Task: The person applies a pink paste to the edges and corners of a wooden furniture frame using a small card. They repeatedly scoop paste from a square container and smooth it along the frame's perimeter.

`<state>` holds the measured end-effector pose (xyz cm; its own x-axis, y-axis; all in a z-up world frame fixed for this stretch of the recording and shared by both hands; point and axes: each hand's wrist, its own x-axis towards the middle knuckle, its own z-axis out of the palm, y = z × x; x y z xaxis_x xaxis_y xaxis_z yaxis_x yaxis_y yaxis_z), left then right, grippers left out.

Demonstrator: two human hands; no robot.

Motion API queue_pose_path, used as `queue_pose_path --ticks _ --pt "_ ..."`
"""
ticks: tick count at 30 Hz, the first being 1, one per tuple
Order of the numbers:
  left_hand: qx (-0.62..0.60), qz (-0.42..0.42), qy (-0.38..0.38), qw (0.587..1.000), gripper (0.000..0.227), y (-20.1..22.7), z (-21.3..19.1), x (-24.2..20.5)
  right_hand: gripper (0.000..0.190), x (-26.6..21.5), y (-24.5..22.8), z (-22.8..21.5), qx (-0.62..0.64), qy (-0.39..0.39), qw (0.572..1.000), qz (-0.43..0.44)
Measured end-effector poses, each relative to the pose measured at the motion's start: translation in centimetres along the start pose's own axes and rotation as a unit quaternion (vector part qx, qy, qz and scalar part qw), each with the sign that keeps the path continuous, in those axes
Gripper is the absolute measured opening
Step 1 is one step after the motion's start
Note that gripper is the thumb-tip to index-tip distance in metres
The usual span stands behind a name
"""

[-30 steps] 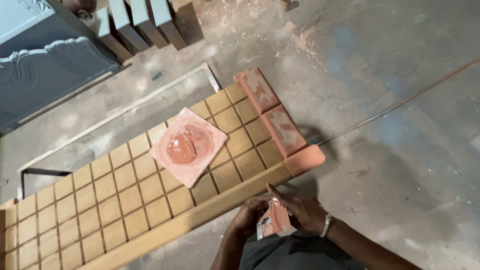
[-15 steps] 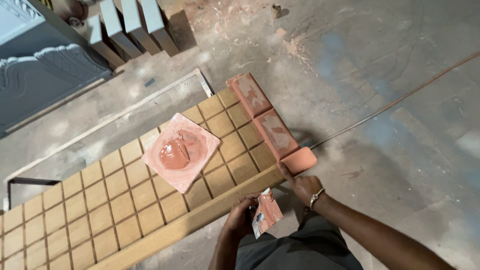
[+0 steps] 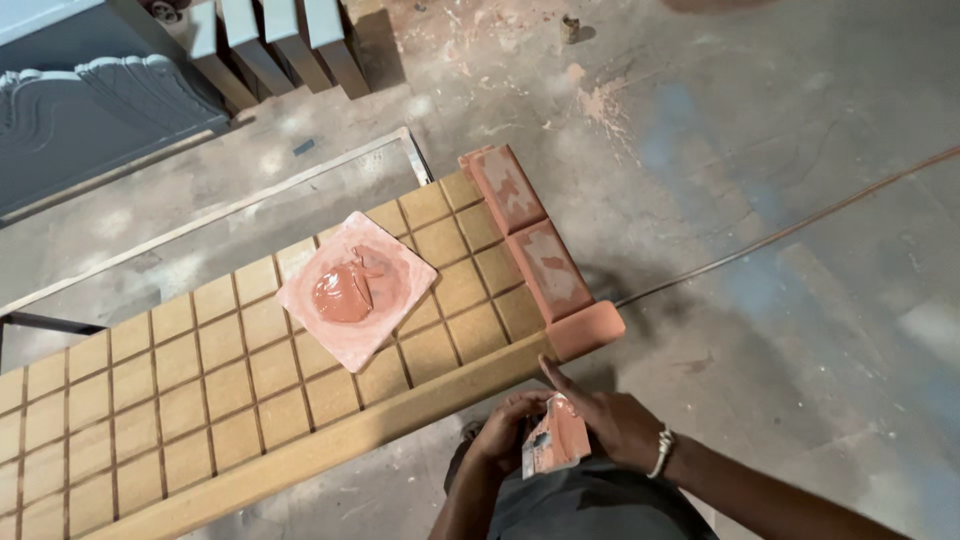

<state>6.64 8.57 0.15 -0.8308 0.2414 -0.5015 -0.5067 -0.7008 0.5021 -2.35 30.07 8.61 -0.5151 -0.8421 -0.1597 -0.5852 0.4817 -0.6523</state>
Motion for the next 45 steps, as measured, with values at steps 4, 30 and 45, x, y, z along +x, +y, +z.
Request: queue_pose_path --ticks 4,30,45 --pt "-0.014 0.052 -0.058 0.997 0.039 1.5 -0.5 -1.1 0.097 -2.1 2.6 -1.3 -0.075 -0.042 0.994 -0.071" --pt "0.018 0.071 0.075 0.994 0.03 2.3 -4.5 -4.2 0.111 7.4 12.8 6.2 -0.044 0.011 0.949 0.313" --pt "0.014 0.079 0.082 0.993 0.027 1.8 -6.0 -5.0 0.111 3.9 12.6 4.5 0.034 0.118 0.948 0.293"
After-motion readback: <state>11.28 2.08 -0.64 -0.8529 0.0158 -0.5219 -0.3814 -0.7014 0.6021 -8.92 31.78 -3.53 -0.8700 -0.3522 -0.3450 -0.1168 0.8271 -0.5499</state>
